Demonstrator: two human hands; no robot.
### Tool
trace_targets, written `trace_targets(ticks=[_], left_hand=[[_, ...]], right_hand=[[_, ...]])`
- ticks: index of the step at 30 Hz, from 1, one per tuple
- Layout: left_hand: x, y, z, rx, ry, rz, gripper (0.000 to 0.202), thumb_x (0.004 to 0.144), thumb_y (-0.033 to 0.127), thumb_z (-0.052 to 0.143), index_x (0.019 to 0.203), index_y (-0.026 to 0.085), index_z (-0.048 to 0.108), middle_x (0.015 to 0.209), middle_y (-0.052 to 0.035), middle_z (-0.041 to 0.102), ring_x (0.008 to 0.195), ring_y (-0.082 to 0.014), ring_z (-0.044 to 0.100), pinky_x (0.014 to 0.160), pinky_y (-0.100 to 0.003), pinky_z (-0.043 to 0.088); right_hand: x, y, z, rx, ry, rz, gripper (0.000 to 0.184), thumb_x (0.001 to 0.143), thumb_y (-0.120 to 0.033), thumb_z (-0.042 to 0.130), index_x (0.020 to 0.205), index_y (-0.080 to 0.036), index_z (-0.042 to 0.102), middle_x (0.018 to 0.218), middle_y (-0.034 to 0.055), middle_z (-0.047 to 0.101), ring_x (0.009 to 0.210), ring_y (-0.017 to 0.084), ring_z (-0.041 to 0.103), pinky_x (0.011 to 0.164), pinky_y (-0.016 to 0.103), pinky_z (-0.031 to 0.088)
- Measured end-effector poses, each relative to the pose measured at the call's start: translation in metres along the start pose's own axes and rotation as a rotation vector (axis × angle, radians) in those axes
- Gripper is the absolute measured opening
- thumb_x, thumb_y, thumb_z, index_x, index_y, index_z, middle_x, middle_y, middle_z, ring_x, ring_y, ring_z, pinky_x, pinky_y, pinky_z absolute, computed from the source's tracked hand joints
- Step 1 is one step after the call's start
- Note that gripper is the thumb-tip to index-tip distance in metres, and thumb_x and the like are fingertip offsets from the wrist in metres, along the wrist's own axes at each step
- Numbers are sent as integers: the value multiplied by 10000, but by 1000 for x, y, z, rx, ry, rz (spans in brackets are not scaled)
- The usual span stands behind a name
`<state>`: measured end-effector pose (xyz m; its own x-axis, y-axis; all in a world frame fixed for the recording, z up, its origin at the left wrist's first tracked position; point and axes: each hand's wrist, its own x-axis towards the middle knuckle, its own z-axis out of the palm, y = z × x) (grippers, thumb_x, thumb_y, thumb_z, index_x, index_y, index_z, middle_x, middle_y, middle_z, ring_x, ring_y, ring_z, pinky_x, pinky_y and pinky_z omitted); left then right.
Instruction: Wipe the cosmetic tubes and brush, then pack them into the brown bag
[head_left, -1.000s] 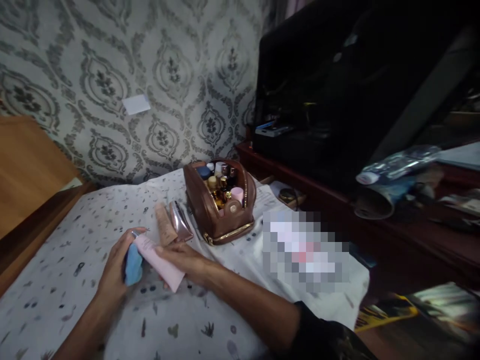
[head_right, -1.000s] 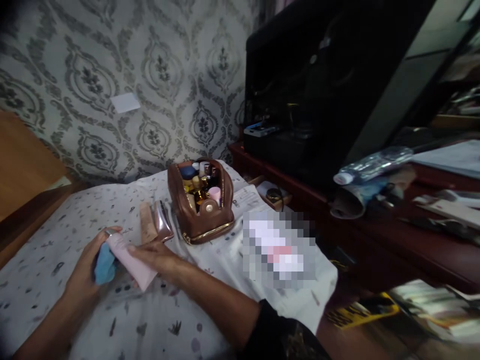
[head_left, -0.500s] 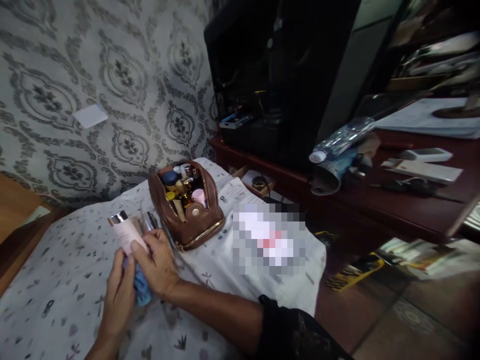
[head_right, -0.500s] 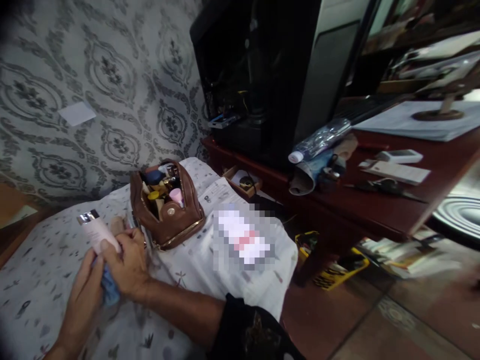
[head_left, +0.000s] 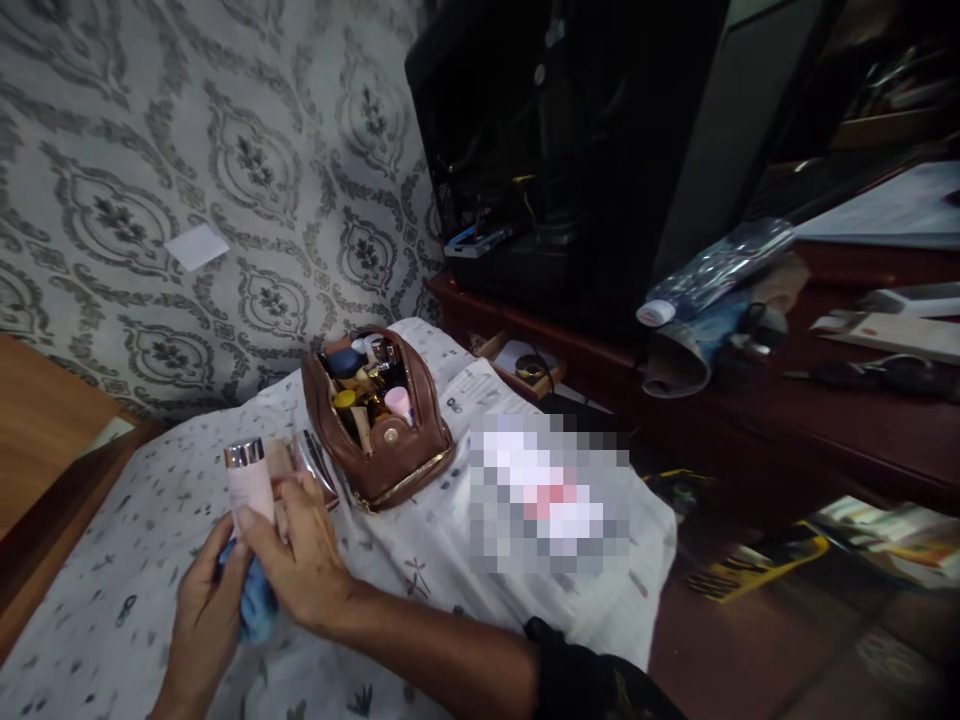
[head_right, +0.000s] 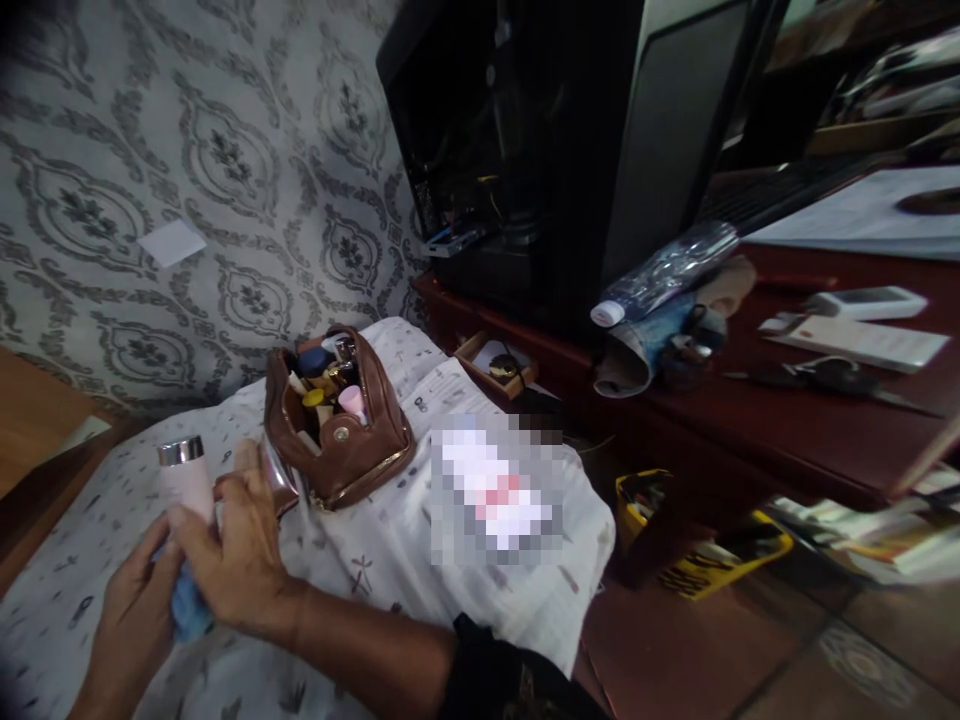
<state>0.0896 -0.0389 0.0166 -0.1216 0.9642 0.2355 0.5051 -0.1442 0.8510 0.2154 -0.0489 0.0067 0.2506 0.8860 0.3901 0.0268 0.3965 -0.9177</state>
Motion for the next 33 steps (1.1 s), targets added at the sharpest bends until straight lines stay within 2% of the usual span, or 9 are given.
trace_targets(ticks=[5, 9, 11, 16, 19, 22, 24, 28, 33], left_hand=[[7, 8, -15, 45, -12, 7, 758, 658, 758, 698, 1143, 176, 673, 965, -36, 747, 946, -250, 706, 712, -249, 589], [0, 39, -6, 16, -22, 67, 713, 740, 730, 668, 1188, 176, 647, 1071, -63, 729, 1016, -247, 690, 756, -235, 593], [-6, 57, 3, -32, -57, 101, 634, 814, 666, 642, 1231, 188, 628, 1102, -60, 720, 1003, -231, 689, 765, -232, 595], [0, 80, 28, -168, -216, 156, 677, 839, 611, 645, 1373, 212, 527, 828, -11, 706, 596, -160, 642, 508, -236, 540], [18, 84, 37, -116, -282, 323, 549, 916, 575, 549, 1307, 191, 581, 728, 2, 663, 560, -142, 599, 525, -235, 513], [33, 84, 41, 163, -273, 558, 400, 956, 492, 513, 1171, 197, 677, 889, -44, 716, 752, -172, 666, 694, -263, 541], [37, 81, 43, 324, -316, 681, 372, 972, 451, 489, 1174, 210, 687, 1038, -70, 728, 907, -202, 688, 798, -289, 539], [35, 70, 47, 413, -359, 760, 387, 1009, 398, 432, 1292, 213, 621, 1120, -83, 717, 993, -204, 694, 850, -298, 536], [34, 60, 49, 408, -310, 817, 374, 1014, 369, 423, 1284, 206, 623, 1064, -82, 728, 969, -201, 705, 847, -294, 546]], right_hand=[[4, -14, -8, 37, -25, 9, 175, 877, -353, 676, 967, -205, 650, 1058, 71, 641, 1021, 217, 612, 935, 352, 512], [14, -31, -28, 72, -45, -8, 161, 823, -363, 701, 866, -214, 657, 976, 45, 611, 954, 205, 608, 846, 313, 519], [22, -40, -44, 142, -91, -13, 245, 814, -443, 707, 792, -208, 646, 866, 15, 595, 865, 186, 600, 761, 286, 511], [49, -60, -89, 289, -150, 18, 370, 846, -546, 649, 835, -177, 642, 759, -16, 608, 698, 132, 559, 617, 234, 442], [74, -69, -114, 114, -49, -10, 346, 888, -499, 598, 824, -162, 640, 737, -8, 605, 672, 130, 545, 585, 232, 411], [100, -76, -131, -206, -25, -17, 285, 916, -417, 587, 893, -147, 675, 774, 17, 649, 700, 146, 579, 620, 245, 414], [112, -80, -136, -440, -44, -8, 257, 906, -364, 613, 1016, -143, 687, 874, 52, 694, 784, 178, 627, 682, 264, 438], [126, -82, -134, -767, -164, 40, 383, 895, -360, 625, 1222, -159, 622, 1007, 97, 730, 950, 247, 681, 814, 311, 479], [137, -79, -125, -924, -249, 33, 381, 902, -320, 597, 1244, -154, 578, 1152, 146, 722, 1077, 295, 682, 881, 350, 503]])
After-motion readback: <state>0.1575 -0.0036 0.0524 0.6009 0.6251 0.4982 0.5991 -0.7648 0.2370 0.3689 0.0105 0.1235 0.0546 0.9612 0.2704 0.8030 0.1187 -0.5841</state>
